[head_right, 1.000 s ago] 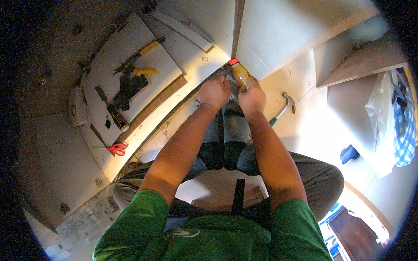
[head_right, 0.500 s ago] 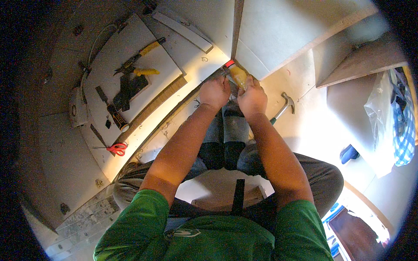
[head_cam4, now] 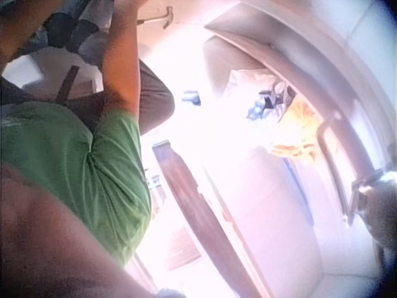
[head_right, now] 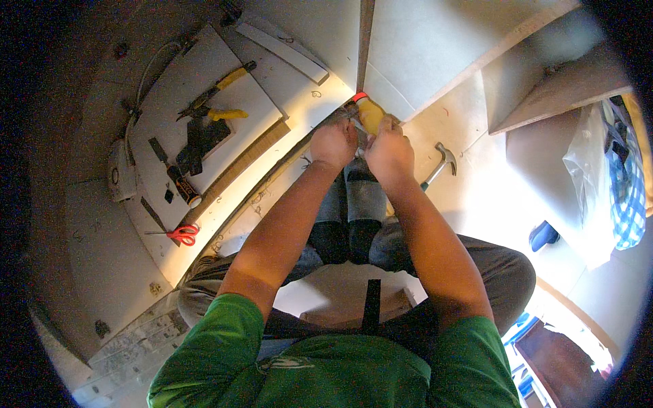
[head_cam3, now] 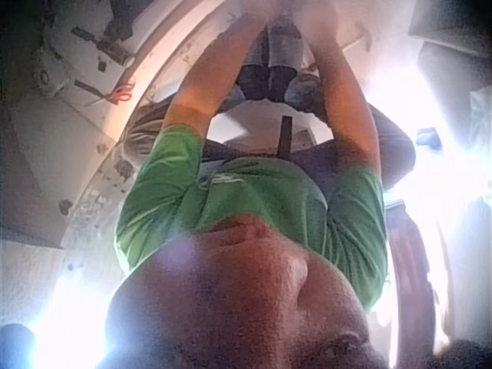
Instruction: The person installs a curved wooden trim piece along the edge of a bathroom vanity. They apply glue to the cabinet edge, position the trim, and use a hammer to secure it in place.
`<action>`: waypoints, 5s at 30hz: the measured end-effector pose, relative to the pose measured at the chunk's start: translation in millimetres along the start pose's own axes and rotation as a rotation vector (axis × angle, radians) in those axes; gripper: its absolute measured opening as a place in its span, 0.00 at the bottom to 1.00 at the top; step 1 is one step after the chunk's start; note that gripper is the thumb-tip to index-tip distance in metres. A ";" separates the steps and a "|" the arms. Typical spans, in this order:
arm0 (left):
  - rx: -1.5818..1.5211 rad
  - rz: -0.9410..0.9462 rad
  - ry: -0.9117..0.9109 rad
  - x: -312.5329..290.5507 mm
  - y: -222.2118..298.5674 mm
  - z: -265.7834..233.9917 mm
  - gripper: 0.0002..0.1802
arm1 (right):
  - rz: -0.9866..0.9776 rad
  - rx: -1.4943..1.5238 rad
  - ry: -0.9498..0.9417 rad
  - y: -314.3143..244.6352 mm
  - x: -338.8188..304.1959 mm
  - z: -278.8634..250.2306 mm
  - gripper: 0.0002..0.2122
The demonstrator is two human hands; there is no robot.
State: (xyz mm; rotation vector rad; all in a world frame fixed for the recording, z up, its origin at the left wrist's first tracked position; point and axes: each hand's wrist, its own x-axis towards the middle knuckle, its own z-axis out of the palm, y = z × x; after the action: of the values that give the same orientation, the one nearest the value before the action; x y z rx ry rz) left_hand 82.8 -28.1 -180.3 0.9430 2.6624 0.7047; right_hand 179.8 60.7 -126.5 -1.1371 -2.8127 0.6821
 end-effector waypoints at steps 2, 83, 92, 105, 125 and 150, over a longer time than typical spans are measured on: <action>-0.002 -0.004 -0.001 0.4 0.0 0.2 0.16 | -0.002 -0.025 -0.001 0.7 2.9 1.1 0.18; 0.128 0.050 -0.077 3.7 9.1 -15.3 0.18 | -0.256 -0.099 0.053 46.7 -11.5 20.6 0.27; -0.047 -0.113 0.051 15.7 26.1 4.6 0.20 | -0.210 0.072 -0.252 104.0 -81.7 -102.2 0.20; -0.170 -0.448 -0.019 48.9 23.3 21.3 0.37 | -0.234 0.310 -0.074 110.1 -88.8 -119.0 0.23; -0.584 -0.567 0.127 44.9 3.9 80.5 0.37 | -0.250 0.370 -0.138 113.9 -81.4 -119.3 0.24; -0.650 -0.094 -0.288 -287.1 43.7 -165.0 0.24 | -0.009 1.396 -0.652 37.6 -183.8 -131.8 0.25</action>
State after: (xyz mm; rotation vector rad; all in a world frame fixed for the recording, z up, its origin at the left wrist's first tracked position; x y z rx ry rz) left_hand 266.0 -242.1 -0.9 0.6658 2.0032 1.2012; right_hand 363.9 12.5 1.3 -0.5862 -1.6483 2.6656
